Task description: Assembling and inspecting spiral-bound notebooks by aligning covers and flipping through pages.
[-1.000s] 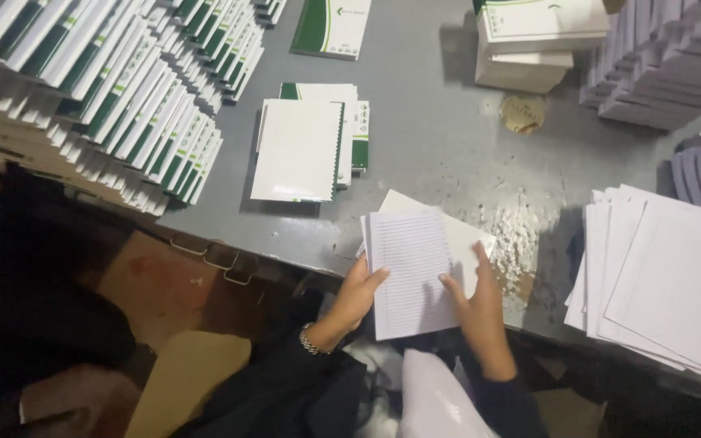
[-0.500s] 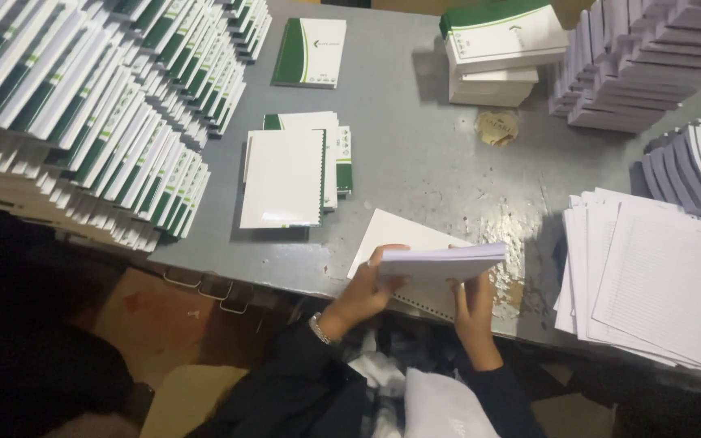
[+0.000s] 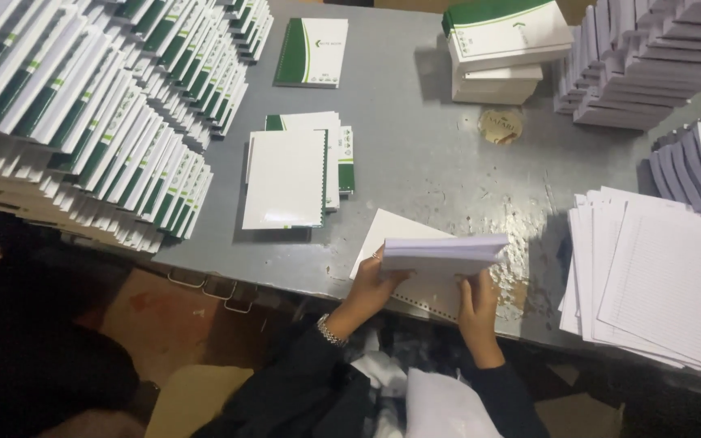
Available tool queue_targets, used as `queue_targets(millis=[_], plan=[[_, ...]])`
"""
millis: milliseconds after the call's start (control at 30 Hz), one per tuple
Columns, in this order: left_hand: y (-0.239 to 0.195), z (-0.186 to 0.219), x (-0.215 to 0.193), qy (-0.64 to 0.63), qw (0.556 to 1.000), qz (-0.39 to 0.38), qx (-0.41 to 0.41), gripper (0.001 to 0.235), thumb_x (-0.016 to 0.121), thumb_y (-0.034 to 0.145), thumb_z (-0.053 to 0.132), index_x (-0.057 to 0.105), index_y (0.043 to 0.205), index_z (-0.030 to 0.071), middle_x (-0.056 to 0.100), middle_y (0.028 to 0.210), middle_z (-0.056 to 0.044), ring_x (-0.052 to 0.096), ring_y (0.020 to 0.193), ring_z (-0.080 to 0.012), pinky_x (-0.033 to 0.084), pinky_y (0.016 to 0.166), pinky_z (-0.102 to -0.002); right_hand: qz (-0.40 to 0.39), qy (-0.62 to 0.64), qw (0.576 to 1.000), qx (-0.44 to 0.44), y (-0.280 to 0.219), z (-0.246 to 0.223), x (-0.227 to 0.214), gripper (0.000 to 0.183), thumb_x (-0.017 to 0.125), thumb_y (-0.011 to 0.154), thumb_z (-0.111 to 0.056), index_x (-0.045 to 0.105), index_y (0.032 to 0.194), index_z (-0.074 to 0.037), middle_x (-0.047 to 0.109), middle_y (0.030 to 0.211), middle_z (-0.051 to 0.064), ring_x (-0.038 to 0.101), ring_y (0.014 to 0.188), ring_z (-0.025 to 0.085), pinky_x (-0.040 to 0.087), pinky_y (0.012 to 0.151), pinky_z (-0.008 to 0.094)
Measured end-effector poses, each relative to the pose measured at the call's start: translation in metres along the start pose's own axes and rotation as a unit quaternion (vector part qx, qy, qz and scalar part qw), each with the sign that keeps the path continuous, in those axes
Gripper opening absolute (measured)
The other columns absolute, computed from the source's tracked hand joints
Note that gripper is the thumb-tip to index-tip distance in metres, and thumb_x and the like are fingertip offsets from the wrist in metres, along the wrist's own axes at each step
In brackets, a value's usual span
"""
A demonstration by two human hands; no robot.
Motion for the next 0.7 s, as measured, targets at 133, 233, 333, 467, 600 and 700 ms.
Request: queue_targets(millis=[133, 233, 333, 467, 600, 700], plan=[[-0.007, -0.022, -0.001, 0.002, 0.988, 0.011, -0.155, 0.054, 0.074, 0.092, 0.018, 0.052, 0.137, -0.003, 0.068, 0.125, -0.018, 0.064, 0.122, -0.0363, 0.049, 0.106, -0.050, 0.016, -0.003, 1.000, 0.022, 0.000, -0.033, 0.000, 0.052, 0.050, 0.101, 0.001, 0.036, 0.152, -0.001, 0.057, 0.139, 0.020, 0.054, 0.132, 0.038, 0.044, 0.112, 0.054], [-0.005, -0.011, -0.005, 0.012, 0.993, -0.002, -0.120, 0.058, 0.075, 0.090, 0.015, 0.050, 0.140, -0.002, 0.065, 0.132, -0.018, 0.061, 0.125, -0.0379, 0.048, 0.107, -0.052, 0.002, -0.001, 1.000, 0.030, 0.002, -0.042, -0.005, 0.052, 0.053, 0.099, 0.001, 0.039, 0.148, -0.003, 0.062, 0.132, 0.019, 0.059, 0.126, 0.038, 0.050, 0.107, 0.053], [-0.007, -0.024, -0.002, 0.027, 0.996, -0.007, -0.084, 0.053, 0.074, 0.092, 0.012, 0.053, 0.138, -0.004, 0.068, 0.126, -0.019, 0.064, 0.119, -0.0396, 0.051, 0.102, -0.051, 0.009, -0.063, 0.998, 0.016, -0.004, 0.013, -0.007, 0.039, 0.060, 0.098, -0.003, 0.048, 0.135, -0.005, 0.069, 0.117, 0.014, 0.068, 0.112, 0.034, 0.057, 0.098, 0.049], [-0.015, -0.033, 0.000, -0.005, 0.992, 0.072, -0.099, 0.036, 0.064, 0.098, 0.032, 0.068, 0.121, 0.005, 0.074, 0.113, -0.012, 0.070, 0.104, -0.0255, 0.055, 0.088, -0.036, 0.065, -0.141, 0.988, 0.002, -0.021, -0.033, -0.009, 0.017, 0.062, 0.101, -0.015, 0.054, 0.112, -0.005, 0.065, 0.082, 0.015, 0.063, 0.070, 0.035, 0.043, 0.064, 0.047], [-0.026, -0.028, 0.004, 0.018, 0.968, 0.196, -0.157, 0.047, 0.067, 0.095, 0.036, 0.061, 0.127, 0.002, 0.076, 0.103, -0.011, 0.071, 0.092, -0.0208, 0.056, 0.079, -0.035, 0.079, -0.261, 0.962, -0.031, -0.047, -0.103, 0.012, 0.045, 0.054, 0.105, -0.030, 0.053, 0.139, -0.002, 0.068, 0.081, 0.016, 0.061, 0.058, 0.037, 0.046, 0.057, 0.049], [-0.034, -0.022, 0.011, 0.175, 0.953, 0.198, -0.148, 0.035, 0.061, 0.100, 0.026, 0.060, 0.119, -0.003, 0.074, 0.096, -0.022, 0.074, 0.084, -0.0397, 0.054, 0.068, -0.046, 0.121, -0.258, 0.956, -0.066, -0.037, -0.134, 0.000, 0.039, 0.058, 0.104, -0.029, 0.059, 0.137, -0.007, 0.072, 0.096, 0.010, 0.066, 0.063, 0.024, 0.049, 0.052, 0.038]])
Point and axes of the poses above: each hand's wrist, its own y-axis towards the middle knuckle, its own x-axis out of the palm, z = x × y, the point moved 7 cm from there along y, towards the middle knuckle
